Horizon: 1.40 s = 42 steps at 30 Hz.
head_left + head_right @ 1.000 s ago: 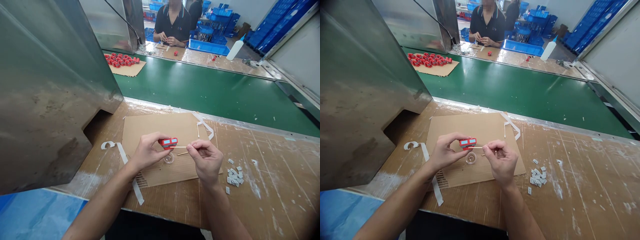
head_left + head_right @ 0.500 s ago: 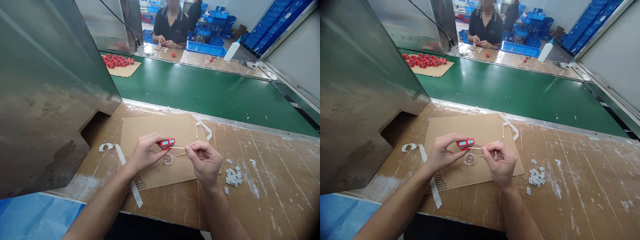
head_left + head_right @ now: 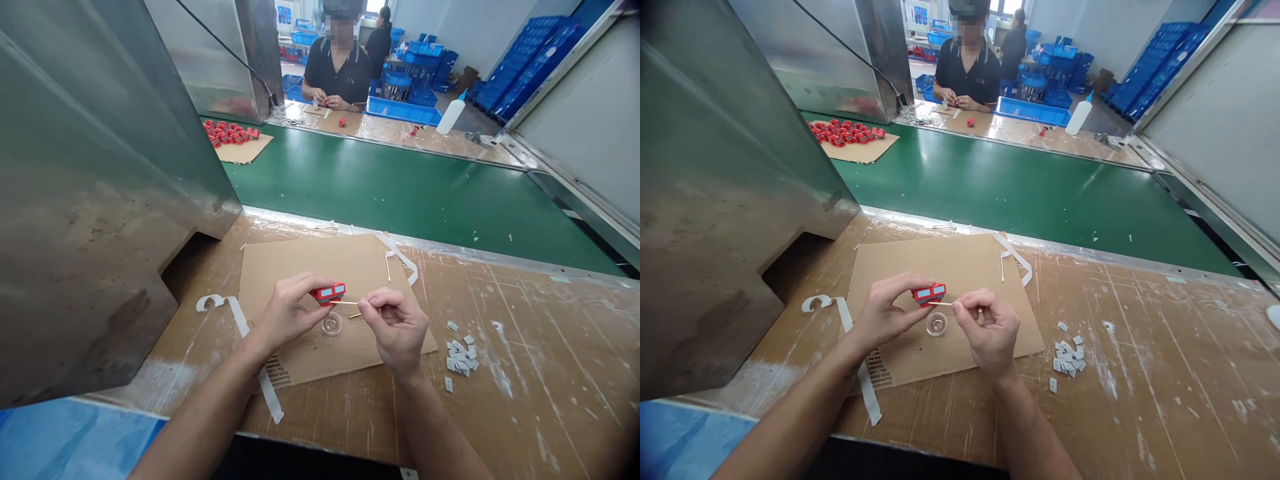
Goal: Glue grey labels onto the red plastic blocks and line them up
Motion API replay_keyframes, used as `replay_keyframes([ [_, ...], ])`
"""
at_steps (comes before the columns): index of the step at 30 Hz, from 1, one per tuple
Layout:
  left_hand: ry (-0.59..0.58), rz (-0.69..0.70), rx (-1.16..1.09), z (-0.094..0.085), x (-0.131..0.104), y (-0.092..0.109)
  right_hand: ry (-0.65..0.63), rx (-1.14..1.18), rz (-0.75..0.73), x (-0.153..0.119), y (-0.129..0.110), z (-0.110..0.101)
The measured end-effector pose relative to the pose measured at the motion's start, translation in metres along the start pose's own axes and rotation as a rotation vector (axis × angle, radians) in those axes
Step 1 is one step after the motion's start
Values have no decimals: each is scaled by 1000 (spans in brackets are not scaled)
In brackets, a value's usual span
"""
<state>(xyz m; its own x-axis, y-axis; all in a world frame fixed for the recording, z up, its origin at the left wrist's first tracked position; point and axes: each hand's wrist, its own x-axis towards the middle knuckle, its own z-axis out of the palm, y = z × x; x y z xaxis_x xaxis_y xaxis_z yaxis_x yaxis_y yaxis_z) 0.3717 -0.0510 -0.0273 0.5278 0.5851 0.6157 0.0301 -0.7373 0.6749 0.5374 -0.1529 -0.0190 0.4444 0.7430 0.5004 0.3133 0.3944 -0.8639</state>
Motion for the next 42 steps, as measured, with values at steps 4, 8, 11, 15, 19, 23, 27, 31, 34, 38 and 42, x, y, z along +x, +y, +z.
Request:
replay_keyframes([
  [4,35,-30,-33,-3,1,-3,0,-11,-54,7,-7,-19],
  [8,82,-148,-119,-6,1,-14,-292,-243,-193,4,-13,-34],
  [11,119,-240,-250,-6,-1,-23,-544,-432,-381,-9,-7,-21],
  [15,171,-346,-401,-5,-2,-30,-696,-528,-479,-19,0,-15],
  [19,234,-432,-475,-10,2,-26,-305,-639,-283,-17,-10,-89],
  [23,262,-468,-541,-13,4,-12,-7,-1051,53,-16,-16,-186],
  [27,243,-433,-580,-9,4,-6,-184,-1113,166,-11,5,-213],
  [31,256,-316,-655,-3,5,-10,-233,-1092,182,-1,18,-197],
  [34,218,-228,-722,1,4,-9,-208,-1001,135,5,8,-168],
  [38,96,-172,-723,6,-1,-1,-144,-696,-151,8,-22,-98],
  [42,65,-141,-617,9,-5,3,-255,-545,-434,10,-46,-32],
])
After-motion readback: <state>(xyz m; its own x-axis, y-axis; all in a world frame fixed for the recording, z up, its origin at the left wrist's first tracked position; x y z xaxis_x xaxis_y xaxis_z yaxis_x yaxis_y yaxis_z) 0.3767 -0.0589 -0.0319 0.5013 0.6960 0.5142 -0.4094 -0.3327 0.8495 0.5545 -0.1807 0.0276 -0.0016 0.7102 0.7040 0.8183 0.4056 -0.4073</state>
